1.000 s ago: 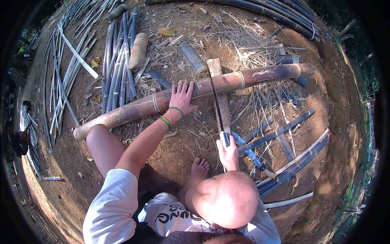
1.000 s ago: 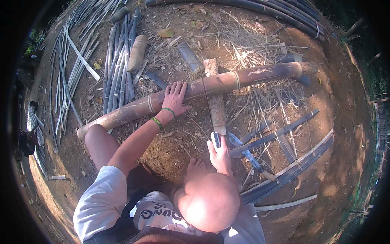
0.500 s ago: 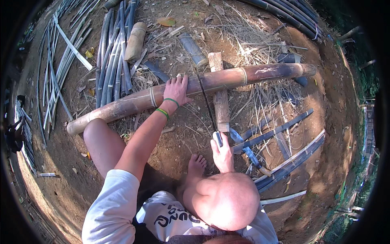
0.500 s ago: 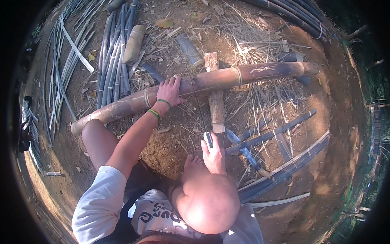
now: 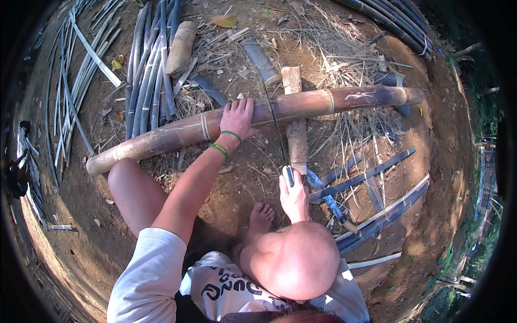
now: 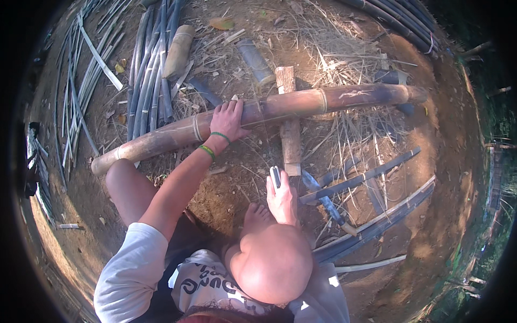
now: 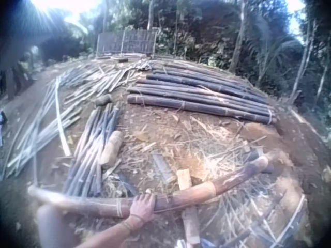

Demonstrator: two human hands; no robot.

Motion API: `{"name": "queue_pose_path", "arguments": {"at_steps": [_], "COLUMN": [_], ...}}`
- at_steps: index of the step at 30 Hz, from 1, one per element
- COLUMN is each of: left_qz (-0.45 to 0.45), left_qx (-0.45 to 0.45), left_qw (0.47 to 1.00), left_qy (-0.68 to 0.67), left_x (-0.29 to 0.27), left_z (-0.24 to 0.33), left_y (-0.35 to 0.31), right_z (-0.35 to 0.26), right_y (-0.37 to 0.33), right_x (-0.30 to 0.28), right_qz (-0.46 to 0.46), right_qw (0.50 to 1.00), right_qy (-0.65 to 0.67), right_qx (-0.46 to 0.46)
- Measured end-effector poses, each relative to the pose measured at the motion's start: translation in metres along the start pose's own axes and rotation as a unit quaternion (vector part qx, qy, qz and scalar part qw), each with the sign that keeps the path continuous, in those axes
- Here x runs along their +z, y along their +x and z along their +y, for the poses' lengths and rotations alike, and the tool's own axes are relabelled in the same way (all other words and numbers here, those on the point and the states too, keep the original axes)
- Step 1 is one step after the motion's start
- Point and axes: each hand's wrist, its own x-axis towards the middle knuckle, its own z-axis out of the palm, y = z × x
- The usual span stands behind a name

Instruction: The person saws a bamboo pole by hand, using a small saw to cut through the material while holding the pole steady against a wooden support.

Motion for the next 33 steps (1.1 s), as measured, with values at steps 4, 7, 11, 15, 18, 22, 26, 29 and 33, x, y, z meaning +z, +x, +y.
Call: {"name": "queue_pose_path", "arguments": {"at_steps": [4,7,11,15,18,22,26,29,33], "left_qz": [0.027,0.004,-0.020,0.017,0.020,0.005,-0.031,-0.015,-0.004], "left_qx": [0.003,-0.007,-0.016,0.013,-0.006,-0.007,-0.019,-0.018,-0.016], "left_qw": [1.000,1.000,1.000,1.000,1.000,1.000,0.999,1.000,1.000], "left_qy": [-0.002,-0.013,-0.016,0.011,-0.005,-0.024,-0.013,-0.007,-0.009], "left_x": [0.006,0.000,-0.009,0.000,0.000,-0.001,-0.009,-0.004,-0.003], "left_z": [0.001,0.006,-0.013,0.008,-0.001,0.000,-0.005,0.000,0.005], "left_y": [0.003,0.005,0.003,0.004,0.001,0.004,0.007,0.008,0.006], "right_z": [-0.018,-0.016,-0.019,0.016,-0.010,-0.027,0.010,0.033,-0.008], "right_y": [0.065,0.078,0.035,-0.002,0.053,0.095,0.018,-0.010,0.059], "right_x": [0.011,0.013,0.008,-0.003,0.013,0.020,0.001,-0.008,0.011], "right_qz": [-0.010,0.014,-0.021,0.034,0.009,0.022,-0.010,-0.009,-0.004], "right_qw": [1.000,0.998,0.999,0.999,0.999,0.997,0.999,0.997,0.999], "right_qy": [0.001,-0.028,-0.033,-0.017,-0.020,-0.044,-0.035,-0.040,-0.037], "right_qx": [-0.022,-0.046,-0.020,0.010,-0.045,-0.065,0.022,0.065,-0.015]}}
